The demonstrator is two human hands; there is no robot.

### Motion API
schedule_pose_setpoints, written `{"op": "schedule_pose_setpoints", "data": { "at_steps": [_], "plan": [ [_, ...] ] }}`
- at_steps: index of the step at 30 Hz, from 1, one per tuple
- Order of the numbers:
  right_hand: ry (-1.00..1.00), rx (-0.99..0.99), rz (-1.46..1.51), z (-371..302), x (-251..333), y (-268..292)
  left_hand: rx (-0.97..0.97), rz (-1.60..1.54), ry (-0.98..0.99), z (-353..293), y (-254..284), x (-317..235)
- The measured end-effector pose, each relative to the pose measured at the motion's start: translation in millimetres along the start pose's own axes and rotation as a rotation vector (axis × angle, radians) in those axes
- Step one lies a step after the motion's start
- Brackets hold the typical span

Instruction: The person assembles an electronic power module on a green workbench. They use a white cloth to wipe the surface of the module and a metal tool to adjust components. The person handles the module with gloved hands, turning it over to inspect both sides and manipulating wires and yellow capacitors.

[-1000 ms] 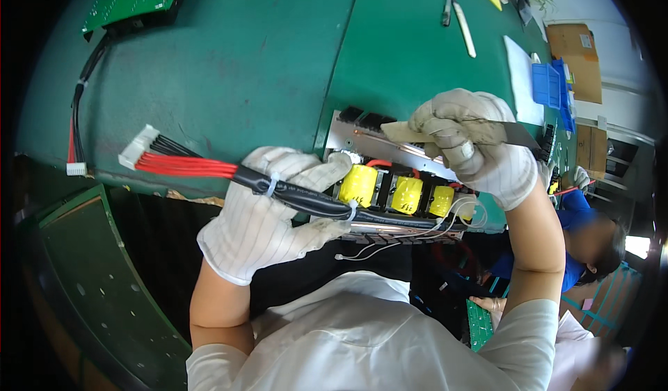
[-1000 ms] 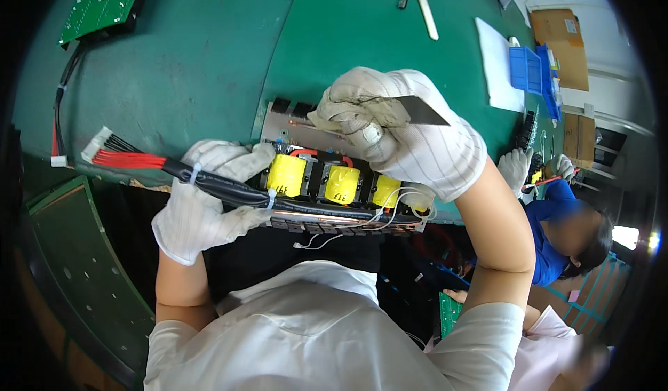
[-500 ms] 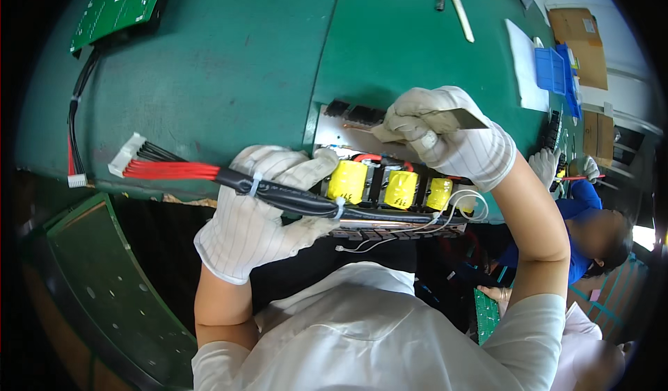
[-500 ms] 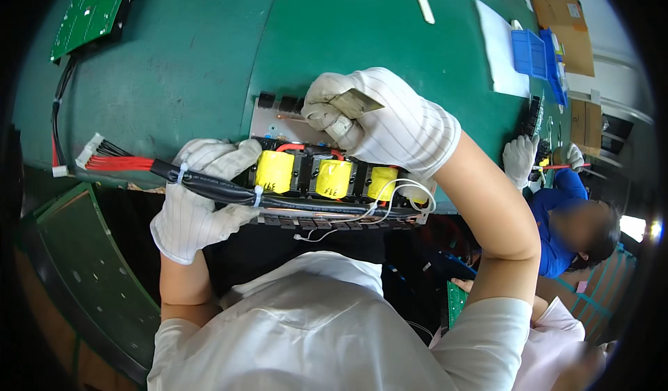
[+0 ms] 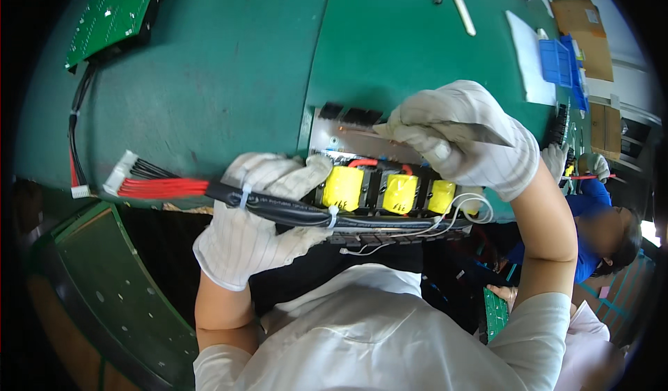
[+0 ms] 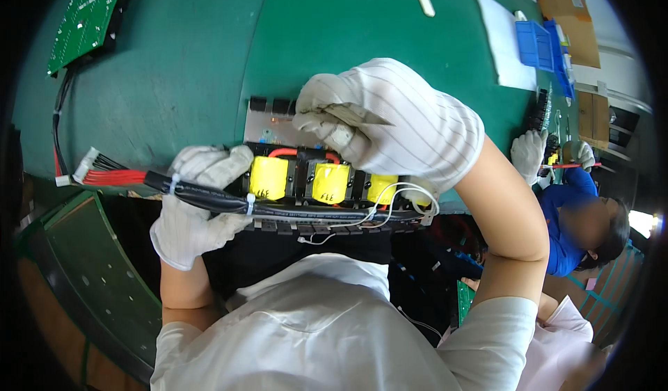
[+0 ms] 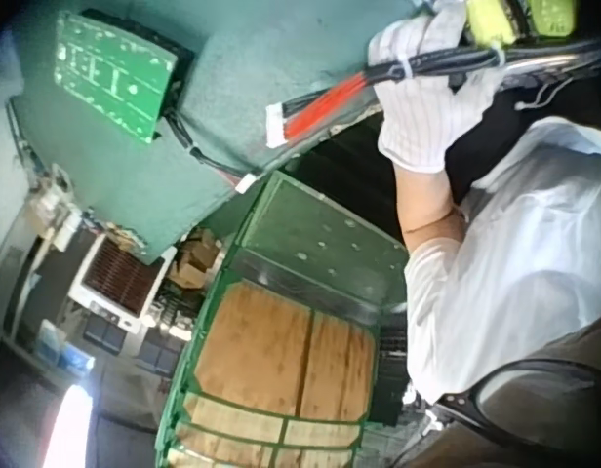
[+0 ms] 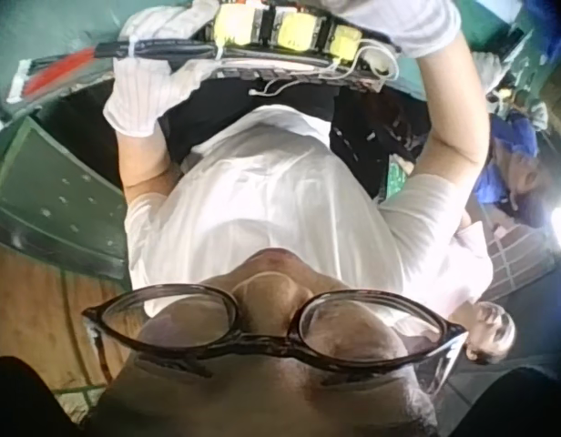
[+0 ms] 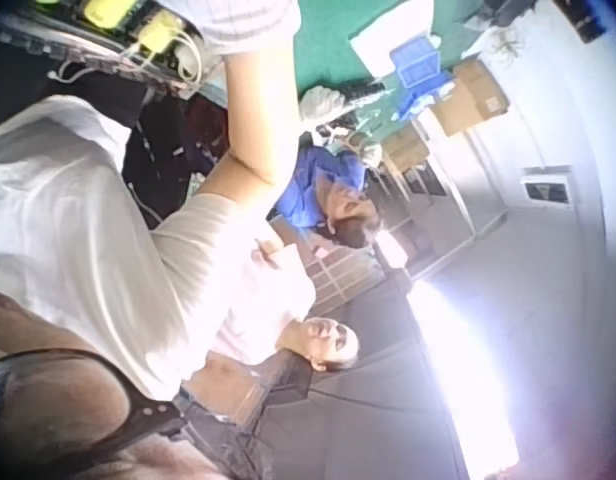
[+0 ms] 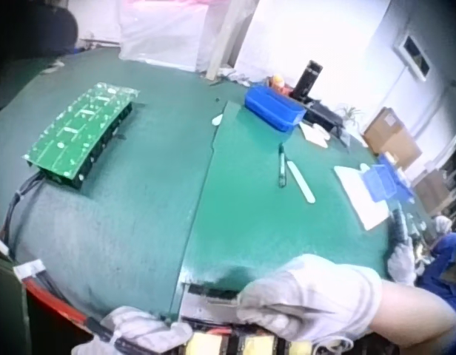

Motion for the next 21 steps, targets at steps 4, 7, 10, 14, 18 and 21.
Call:
{"op": "schedule_pose_setpoints", "data": {
  "at_steps": [4, 7, 10, 14, 18, 21],
  "plan": [
    [-0.082, -0.098, 0.099, -10, -17, -11, -0.008, 0.018, -0.040, 3, -2, 1],
    [0.009, -0.017, 0.044, -4, -10, -6, 0.003, -0.031, -0.001, 0, -1, 2],
    [0.019, -0.103, 0.000, -9, -16, -14, -0.023, -0.041, -0.027, 6, 0, -1],
    [-0.063, -0.011, 0.013, -10, -15, -8, -0.008, -0.014, -0.034, 4, 0, -1],
    [-0.464, -0.253, 0.417, -41, -10, 13, 0.004, -0.021, -0.032, 2, -1, 0],
    [-0.549, -0.412, 0.462, -78, -11, 15, 0.003, -0.039, -0.032, 3, -2, -2]
  ]
}}
Point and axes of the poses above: each hand's wrist, its own z-axis towards the middle knuckle, its own y-axis out of the back of the hand, x = y × z, the point moved 5 cm from there along z, towards the middle knuckle, and after that the axes turned 3 degrees about y, right-handed, at the moved point
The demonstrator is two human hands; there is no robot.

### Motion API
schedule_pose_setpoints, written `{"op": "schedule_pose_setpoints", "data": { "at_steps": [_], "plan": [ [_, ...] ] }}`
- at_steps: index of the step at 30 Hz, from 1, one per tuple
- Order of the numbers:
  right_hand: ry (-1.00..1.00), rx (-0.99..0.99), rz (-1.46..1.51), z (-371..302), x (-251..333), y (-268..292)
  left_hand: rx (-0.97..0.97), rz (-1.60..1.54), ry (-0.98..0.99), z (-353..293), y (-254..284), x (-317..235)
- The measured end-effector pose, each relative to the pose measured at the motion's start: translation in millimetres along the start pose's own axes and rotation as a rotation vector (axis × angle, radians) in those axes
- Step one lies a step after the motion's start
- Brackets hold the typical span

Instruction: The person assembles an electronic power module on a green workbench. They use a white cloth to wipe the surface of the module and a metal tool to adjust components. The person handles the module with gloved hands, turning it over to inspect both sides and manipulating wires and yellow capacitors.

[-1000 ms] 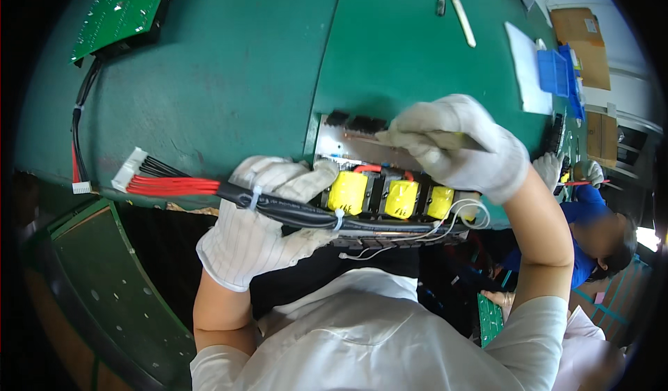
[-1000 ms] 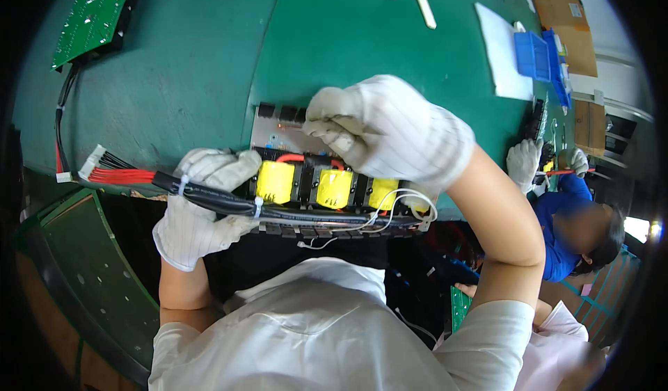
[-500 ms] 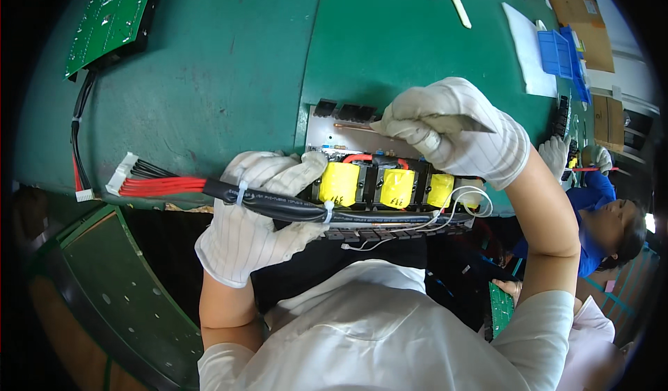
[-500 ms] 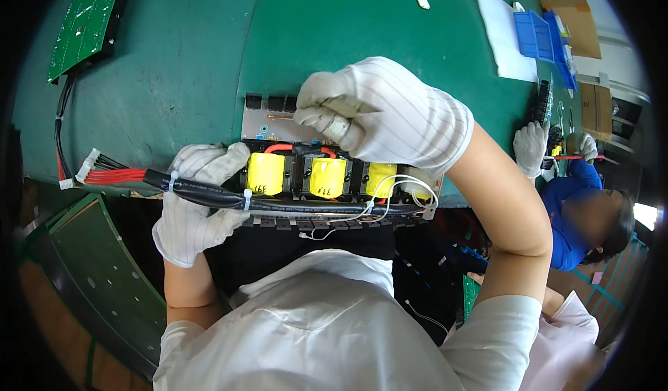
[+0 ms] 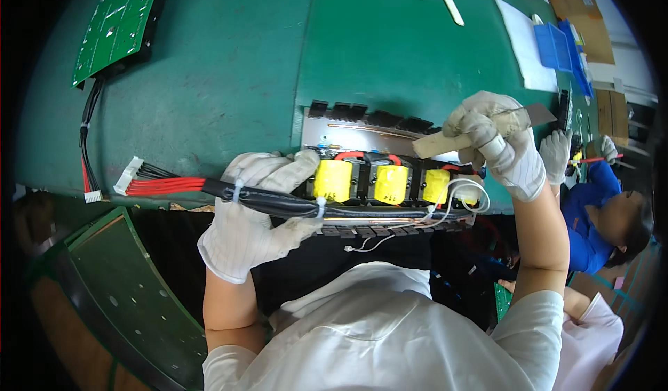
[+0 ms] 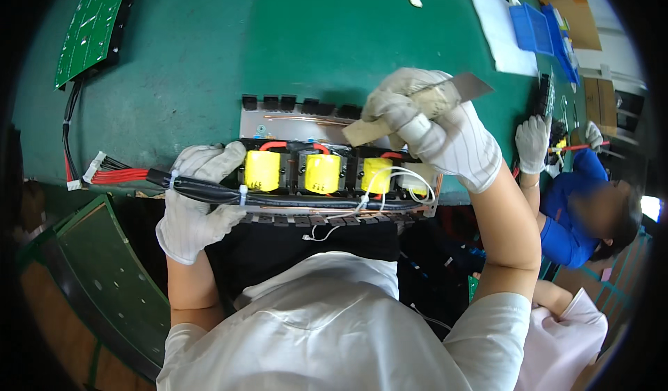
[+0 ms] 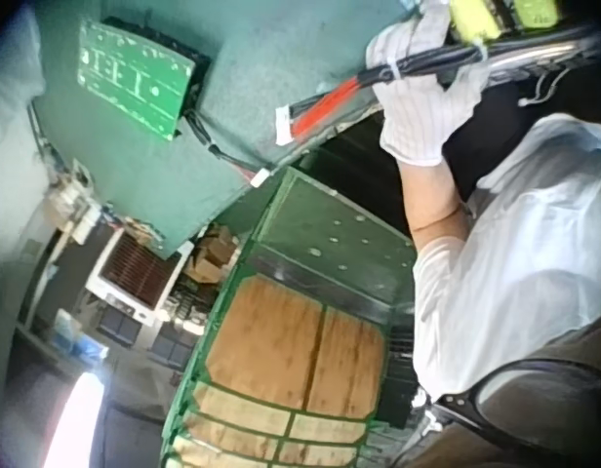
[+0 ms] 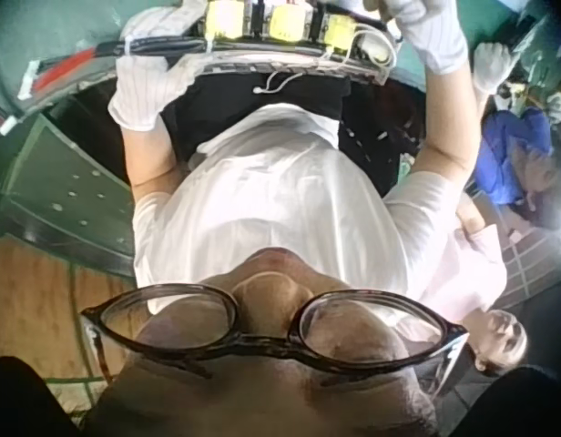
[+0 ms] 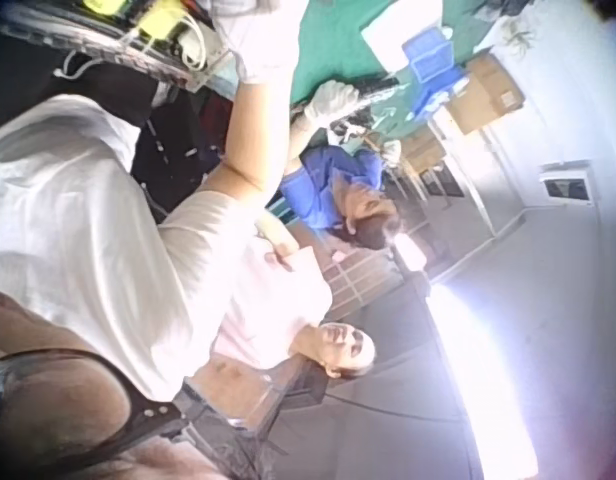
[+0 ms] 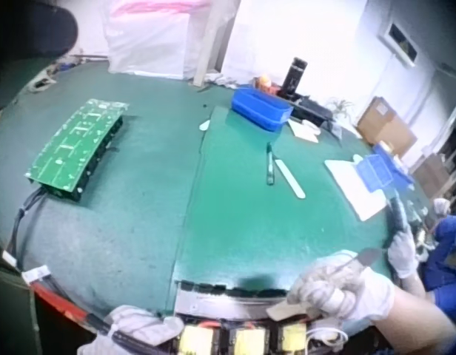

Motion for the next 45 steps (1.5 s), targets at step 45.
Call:
{"op": "schedule_pose_setpoints", "data": {
  "at_steps": [45],
  "plan": [
    [0.430, -0.550, 0.813, -108, -62, 65, -0.260, 0.271, 0.080, -11, -10, -5]
  ]
}}
Point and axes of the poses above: each hand's wrist, its own z-axis towards the middle knuckle, its own y-axis out of the back of the hand, x = y × z, the point moved 5 cm from there along z, towards the middle knuckle, and after that the axes turned 3 degrees about y, right-handed, at the moved point
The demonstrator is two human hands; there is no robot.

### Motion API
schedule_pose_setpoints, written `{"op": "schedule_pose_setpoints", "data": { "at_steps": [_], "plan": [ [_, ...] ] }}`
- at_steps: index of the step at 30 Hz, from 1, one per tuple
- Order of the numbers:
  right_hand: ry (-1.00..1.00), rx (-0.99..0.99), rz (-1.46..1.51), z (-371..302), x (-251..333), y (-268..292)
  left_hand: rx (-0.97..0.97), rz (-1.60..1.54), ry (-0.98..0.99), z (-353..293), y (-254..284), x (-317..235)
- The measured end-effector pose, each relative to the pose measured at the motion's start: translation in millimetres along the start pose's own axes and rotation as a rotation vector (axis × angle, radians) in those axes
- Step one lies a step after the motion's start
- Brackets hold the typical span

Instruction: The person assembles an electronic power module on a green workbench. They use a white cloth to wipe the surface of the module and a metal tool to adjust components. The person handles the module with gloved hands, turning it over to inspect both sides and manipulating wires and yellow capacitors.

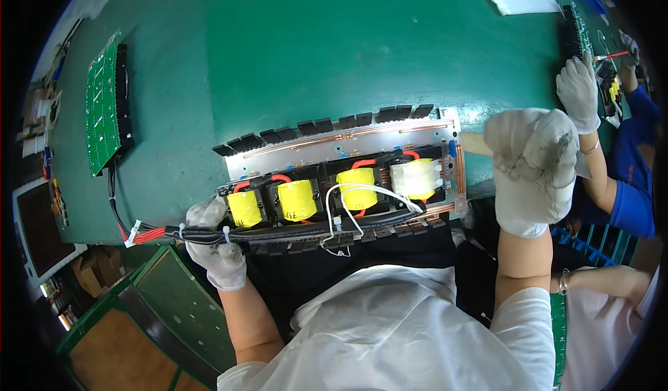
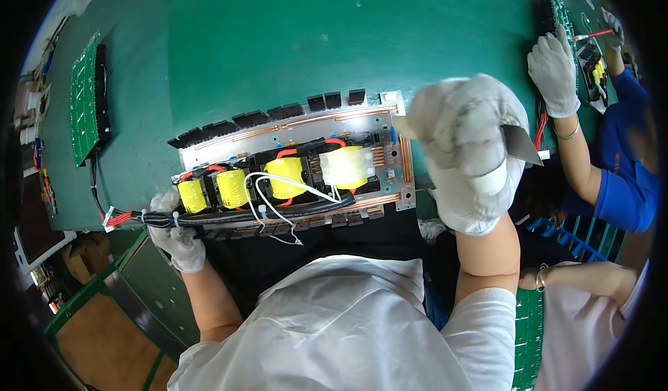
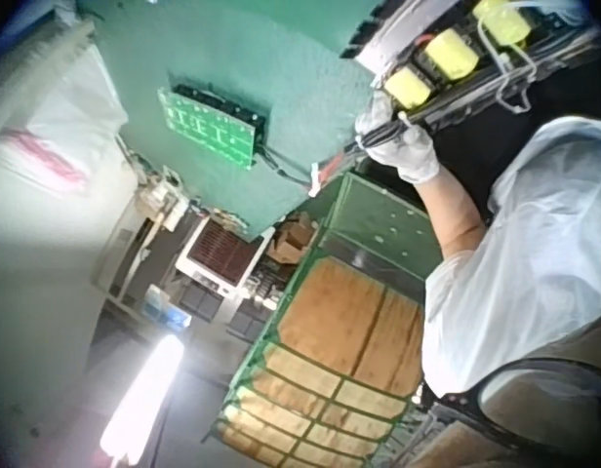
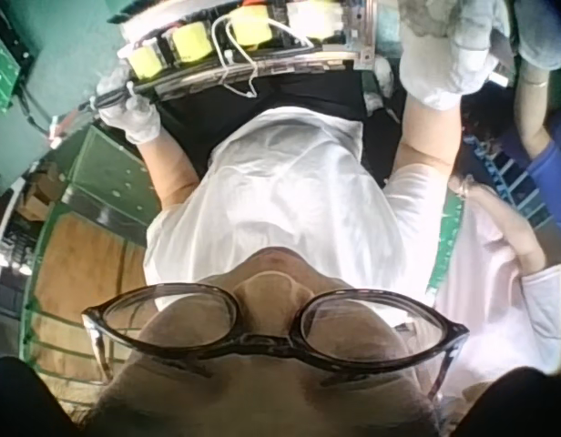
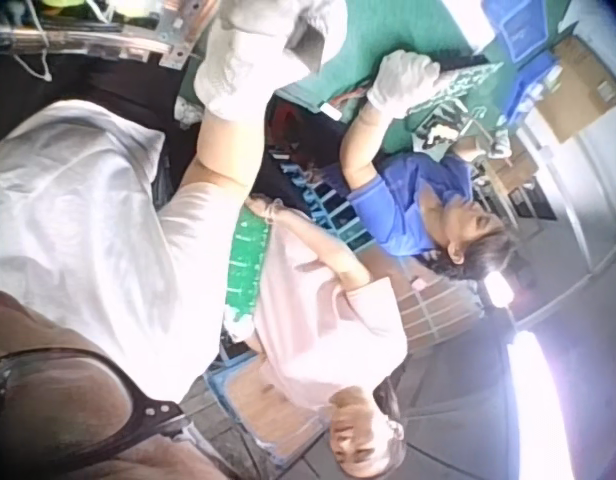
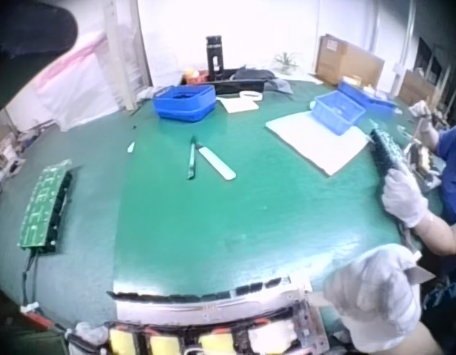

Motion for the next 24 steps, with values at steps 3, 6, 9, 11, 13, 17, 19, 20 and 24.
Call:
{"op": "schedule_pose_setpoints", "data": {
  "at_steps": [3, 6, 9, 11, 13, 17, 19, 20, 24],
  "plan": [
    [-0.109, 0.074, 0.028, 17, -17, -33, 0.021, 0.018, -0.002, 0, -1, 0],
    [-0.157, 0.187, -0.232, 37, -32, -54, 0.038, 0.014, 0.016, 1, -1, 0],
    [-0.080, 0.351, -0.427, 48, -42, -64, 0.043, -0.010, 0.036, 3, 0, -1],
    [-0.012, 0.469, -0.509, 53, -48, -68, 0.052, -0.016, 0.040, 4, 1, -1],
    [0.006, 0.511, -0.578, 52, -52, -73, 0.057, -0.005, 0.046, 2, 1, 1],
    [0.035, 0.515, -0.678, 49, -59, -75, 0.067, -0.018, 0.030, 0, -1, 3],
    [0.046, 0.513, -0.711, 51, -58, -82, 0.057, -0.032, 0.034, 1, 1, 2],
    [0.038, 0.508, -0.719, 51, -60, -84, 0.072, -0.048, 0.048, 1, 0, 2],
    [-0.296, 0.378, -0.697, 50, -64, -80, 0.089, -0.068, 0.032, 4, -1, 1]
  ]
}}
Point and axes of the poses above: each hand's wrist, its own z-axis towards the middle knuckle, its own y-axis out of the back of the hand, x = y × z, the point moved 5 cm from there along z, towards the middle knuckle, and after that the axes turned 3 degrees about y, right-handed, at the moved point
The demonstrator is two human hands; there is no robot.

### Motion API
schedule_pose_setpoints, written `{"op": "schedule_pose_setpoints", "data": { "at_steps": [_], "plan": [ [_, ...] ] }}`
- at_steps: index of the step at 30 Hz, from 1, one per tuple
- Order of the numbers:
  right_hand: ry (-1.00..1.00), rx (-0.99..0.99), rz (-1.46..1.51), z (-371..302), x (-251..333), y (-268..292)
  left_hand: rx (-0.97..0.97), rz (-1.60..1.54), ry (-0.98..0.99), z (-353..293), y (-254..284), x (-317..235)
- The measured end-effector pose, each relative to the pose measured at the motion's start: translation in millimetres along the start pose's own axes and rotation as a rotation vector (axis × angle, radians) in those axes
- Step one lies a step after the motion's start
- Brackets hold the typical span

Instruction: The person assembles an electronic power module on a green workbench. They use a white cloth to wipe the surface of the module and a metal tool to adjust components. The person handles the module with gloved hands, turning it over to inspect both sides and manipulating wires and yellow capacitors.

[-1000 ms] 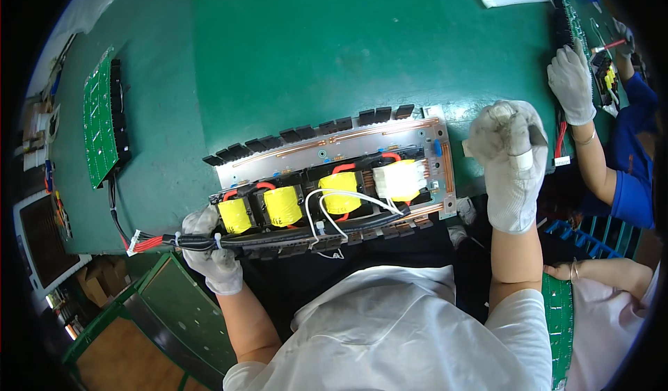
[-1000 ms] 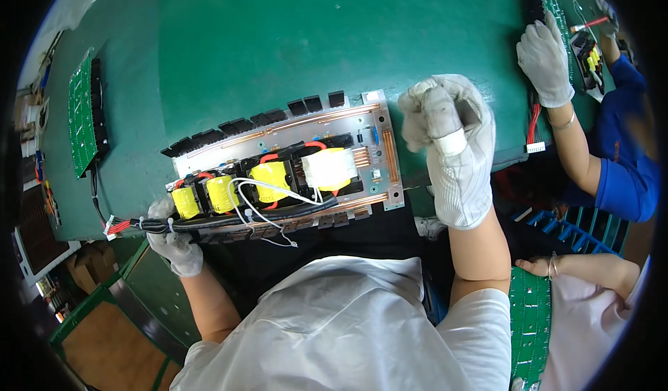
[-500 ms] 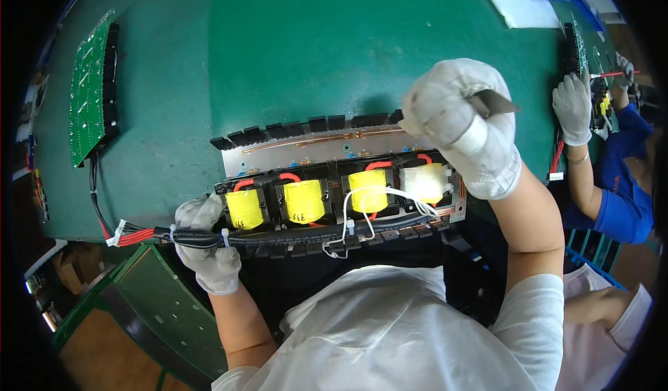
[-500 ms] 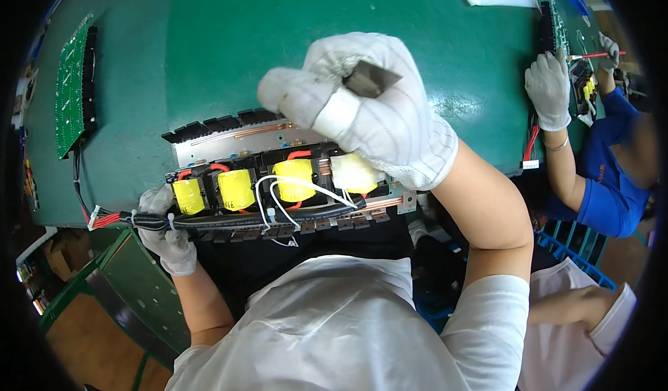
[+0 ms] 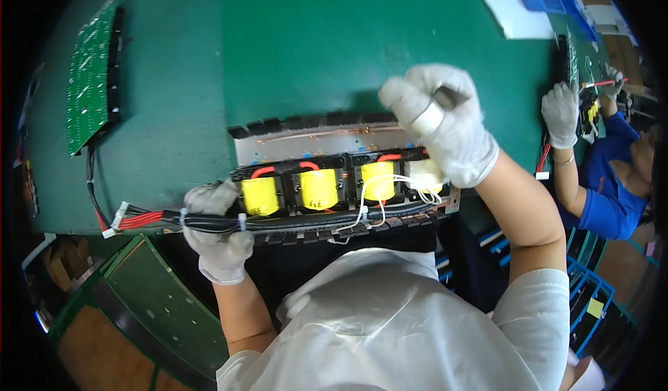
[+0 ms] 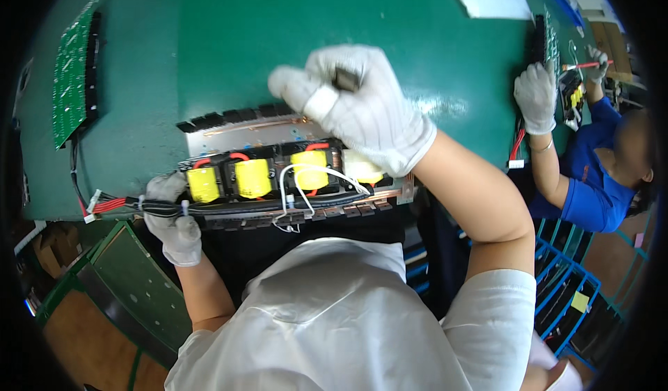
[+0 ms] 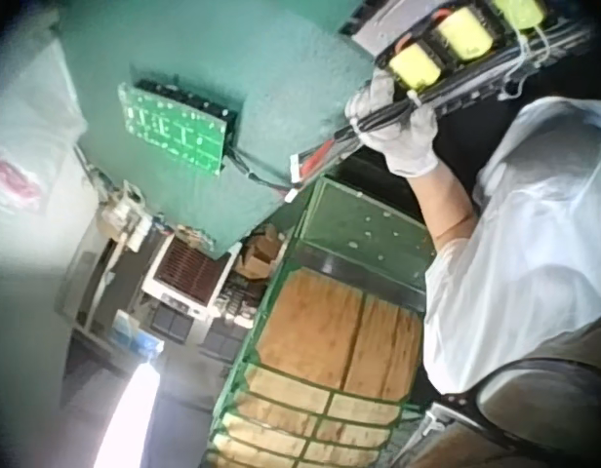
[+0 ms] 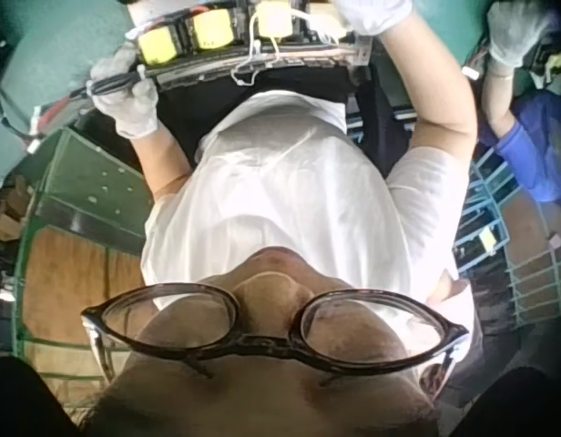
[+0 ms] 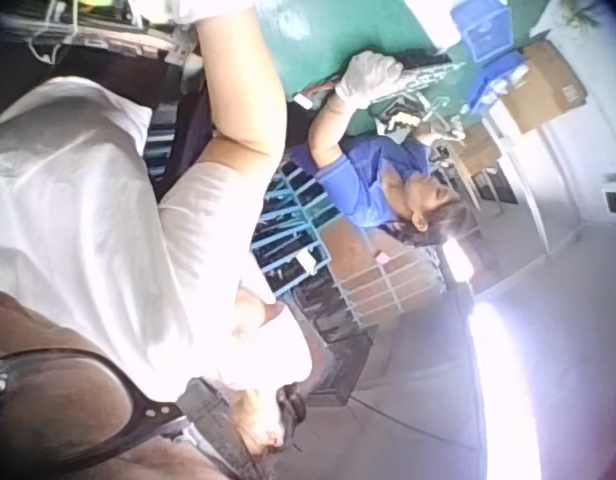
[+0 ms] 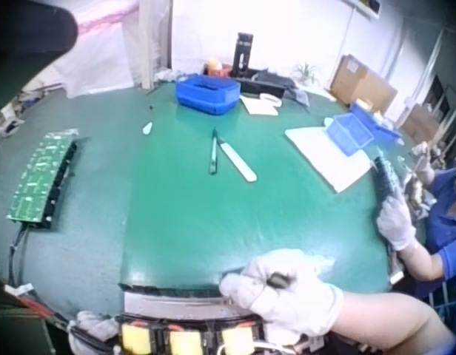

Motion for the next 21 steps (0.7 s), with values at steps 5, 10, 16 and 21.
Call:
{"op": "schedule_pose_setpoints", "data": {
  "at_steps": [5, 10, 16, 21],
  "plan": [
    [0.032, 0.004, 0.071, 3, 13, -11, 0.002, -0.013, -0.060, 3, 0, 0],
    [0.165, -0.210, 0.655, -27, 25, 42, 0.008, 0.012, -0.066, -1, 4, 1],
    [0.300, -0.178, 0.690, -100, 26, 46, -0.008, 0.014, -0.069, -5, 5, 3],
    [0.257, -0.472, 0.692, -145, 8, 53, -0.024, -0.032, 0.144, -12, 6, -7]
  ]
}}
Point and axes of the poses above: each hand's wrist, its own z-axis towards the middle knuckle, its own y-axis out of the back of the hand, x = y × z, the point moved 5 cm from there along z, towards the middle knuckle, and after that the axes turned 3 degrees about y, right-handed, at the moved point
